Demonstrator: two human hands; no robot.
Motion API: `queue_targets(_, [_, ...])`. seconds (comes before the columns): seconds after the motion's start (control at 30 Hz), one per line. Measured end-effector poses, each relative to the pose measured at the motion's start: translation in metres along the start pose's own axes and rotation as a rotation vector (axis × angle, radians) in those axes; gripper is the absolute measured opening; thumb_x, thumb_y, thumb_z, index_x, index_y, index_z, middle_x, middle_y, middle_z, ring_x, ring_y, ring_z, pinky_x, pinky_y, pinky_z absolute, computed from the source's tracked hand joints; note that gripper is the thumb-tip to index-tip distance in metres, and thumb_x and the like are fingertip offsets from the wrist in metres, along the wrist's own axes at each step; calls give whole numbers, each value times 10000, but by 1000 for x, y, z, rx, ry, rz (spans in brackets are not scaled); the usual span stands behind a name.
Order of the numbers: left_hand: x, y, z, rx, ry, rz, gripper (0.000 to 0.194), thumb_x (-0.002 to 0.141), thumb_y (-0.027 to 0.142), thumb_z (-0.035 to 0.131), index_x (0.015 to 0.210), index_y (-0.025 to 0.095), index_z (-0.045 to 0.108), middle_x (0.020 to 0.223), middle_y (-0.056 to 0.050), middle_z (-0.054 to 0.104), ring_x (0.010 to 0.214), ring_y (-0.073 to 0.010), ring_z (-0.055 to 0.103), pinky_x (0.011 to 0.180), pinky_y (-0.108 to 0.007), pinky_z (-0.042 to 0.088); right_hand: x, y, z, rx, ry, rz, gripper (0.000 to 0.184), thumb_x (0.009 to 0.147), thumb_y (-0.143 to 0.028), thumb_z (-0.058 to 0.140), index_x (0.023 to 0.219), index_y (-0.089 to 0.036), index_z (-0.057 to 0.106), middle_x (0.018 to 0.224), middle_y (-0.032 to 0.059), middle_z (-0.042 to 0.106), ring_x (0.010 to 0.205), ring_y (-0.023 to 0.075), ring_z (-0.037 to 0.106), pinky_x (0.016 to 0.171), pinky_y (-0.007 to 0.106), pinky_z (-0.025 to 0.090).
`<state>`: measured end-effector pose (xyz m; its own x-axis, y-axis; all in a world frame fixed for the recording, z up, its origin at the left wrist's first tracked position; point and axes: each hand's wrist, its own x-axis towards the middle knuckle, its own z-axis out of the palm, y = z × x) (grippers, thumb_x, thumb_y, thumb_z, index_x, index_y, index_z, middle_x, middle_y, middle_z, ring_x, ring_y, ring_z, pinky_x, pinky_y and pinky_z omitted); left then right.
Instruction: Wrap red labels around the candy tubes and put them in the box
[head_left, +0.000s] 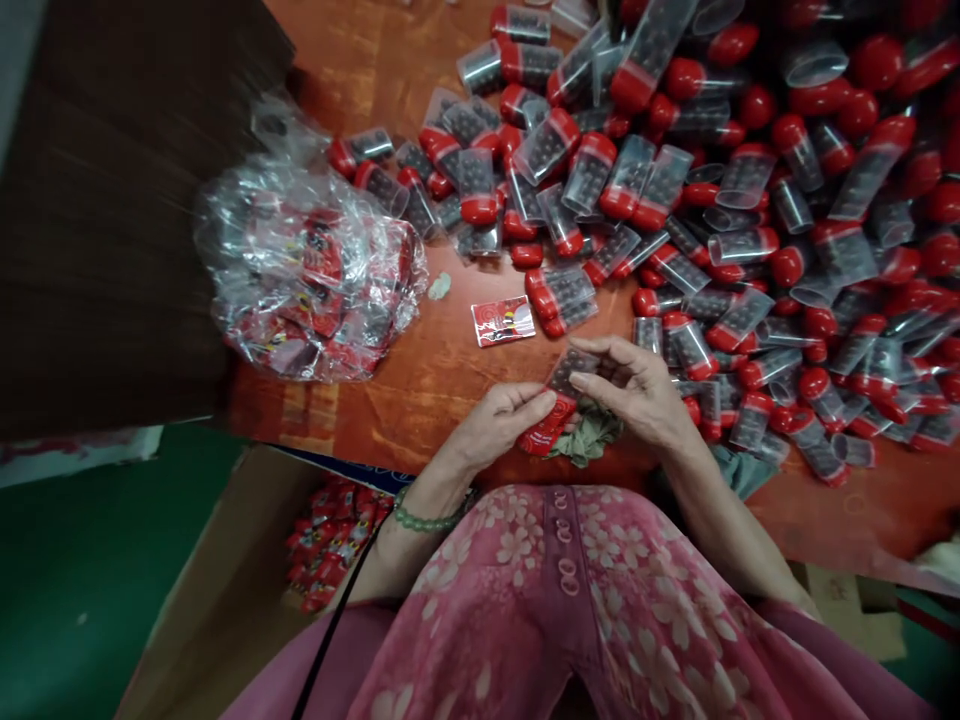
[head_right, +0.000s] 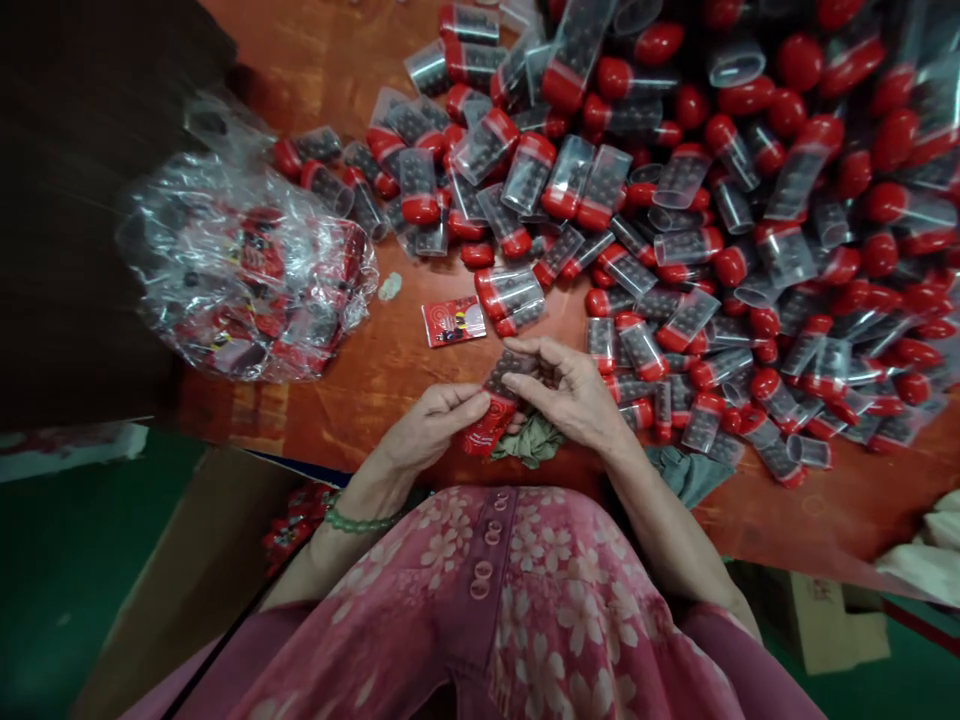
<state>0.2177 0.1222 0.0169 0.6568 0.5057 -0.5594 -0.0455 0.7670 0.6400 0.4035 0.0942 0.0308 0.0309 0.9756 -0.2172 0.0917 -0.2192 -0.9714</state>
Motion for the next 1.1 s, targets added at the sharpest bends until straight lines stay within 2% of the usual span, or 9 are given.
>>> queue_targets(0.17, [3, -1, 7, 28, 14, -42, 528, 682, 593, 786, 901, 117, 719, 794, -85, 770, 660, -172, 723, 644, -249, 569, -11, 3, 1, -62, 108, -82, 356, 833, -356, 701, 1158, -210, 699, 962, 21, 725, 830, 156, 658, 771, 296, 551])
queue_targets(0.33, [7, 8, 14, 147, -58, -81, 587, 673, 628, 772, 943, 109, 716, 814, -98, 762, 709, -199, 723, 669, -282, 566, -20, 12, -8, 43, 173, -11, 361, 778, -384, 757, 1088, -205, 715, 885, 17, 729, 766, 159, 666, 712, 295, 552])
queue_targets(0.47, [7, 17, 11, 344, -50, -5, 541, 681, 580, 787, 967, 123, 738, 855, -68, 759, 721, -152, 681, 700, -244, 530, -31, 23, -3, 198, 263, 1, 404, 760, -409, 771, 1100, -214, 672, 918, 17, 724, 823, 154, 682, 779, 294, 559])
queue_targets(0.63, [4, 10, 12, 667, 18, 114, 368, 749, 452, 763, 951, 143, 765, 807, -39, 748, 669, -132, 628, 650, -228, 477, -46, 25, 0, 189, 200, -37, 340, 802, -383, 732, 1074, -220, 611, 895, 5, 689, 797, 141, 672, 730, 267, 551])
queue_targets(0.77, [3, 4, 33, 760, 48, 194, 324, 803, 430, 709, 980, 167, 777, 799, -27, 756, 644, -142, 626, 625, -234, 462, -58, 13, -27, -20, 130, -82, 241, 847, -328, 696, 1046, -221, 613, 915, 14, 678, 789, 152, 653, 723, 287, 527])
queue_targets(0.87, [5, 7, 52, 849, 80, 279, 264, 797, 385, 723, 958, 186, 785, 823, -30, 771, 678, -161, 657, 664, -246, 482, -63, 4, -55, -182, 69, -50, 186, 810, -295, 739, 929, -216, 621, 796, -10, 649, 673, 129, 593, 619, 256, 484])
queue_targets(0.97, [8, 13, 65, 715, 248, 392, 371, 704, 352, 816, 1039, 202, 759, 955, -56, 776, 843, -200, 703, 821, -281, 524, -63, 4, -71, 24, 12, 40, 272, 782, -299, 763, 998, -228, 614, 802, -16, 673, 684, 130, 634, 620, 251, 521])
queue_targets(1.03, [10, 14, 69, 459, 360, 470, 589, 634, 384, 867, 1172, 217, 694, 1121, -85, 741, 979, -217, 698, 899, -303, 529, -60, 10, -72, 257, 41, 106, 335, 767, -331, 778, 1045, -229, 621, 862, 0, 716, 741, 144, 689, 692, 280, 575])
queue_targets(1.1, [12, 11, 72, 163, 366, 478, 718, 608, 463, 873, 1247, 238, 636, 1269, -105, 674, 1079, -220, 674, 931, -314, 530, -55, 17, -68, 440, 111, 157, 331, 746, -372, 799, 993, -220, 638, 851, 4, 737, 716, 140, 711, 717, 295, 601])
